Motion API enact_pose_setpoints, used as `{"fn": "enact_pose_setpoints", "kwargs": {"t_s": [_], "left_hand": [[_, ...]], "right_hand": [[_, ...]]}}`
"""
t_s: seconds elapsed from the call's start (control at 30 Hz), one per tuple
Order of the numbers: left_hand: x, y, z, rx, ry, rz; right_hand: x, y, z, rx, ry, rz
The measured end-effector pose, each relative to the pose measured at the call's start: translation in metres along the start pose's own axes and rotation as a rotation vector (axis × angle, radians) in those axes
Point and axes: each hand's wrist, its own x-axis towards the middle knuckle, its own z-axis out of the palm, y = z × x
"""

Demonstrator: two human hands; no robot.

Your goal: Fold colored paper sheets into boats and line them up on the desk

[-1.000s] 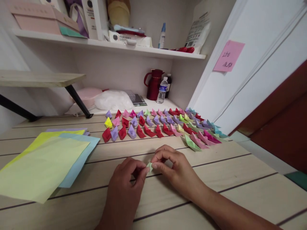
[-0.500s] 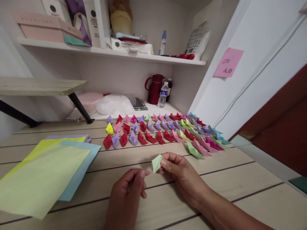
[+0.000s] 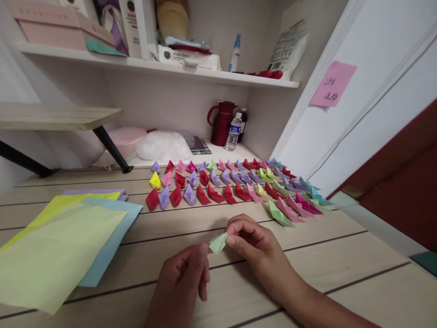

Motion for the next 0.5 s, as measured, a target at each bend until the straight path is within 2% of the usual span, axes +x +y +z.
{"fn": "enact_pose_setpoints", "kwargs": {"t_s": [0.07, 0.17, 0.3, 0.5], "left_hand": [[0.0, 0.0008, -0.0013, -0.015, -0.042, -0.03], [0.0013, 0.0016, -0.0021, -0.045, -0.113, -0.035], [0.0039, 0.0007, -0.0004, -0.118, -0.117, -0.038], [0.0038, 0.0018, 0.0055, -0.46, -0.15, -0.127]], "right_hand": [[-0.002, -0.0043, -0.0026, -0.188, 0.003, -0.159], [-0.0053, -0.0088, -0.0037, -0.318, 0.002, -0.283], [-0.0081, -0.0089, -0.0017, -0.346, -0.012, -0.317], [-0.0087, -0.0089, -0.0011, -0.341, -0.018, -0.312]]}}
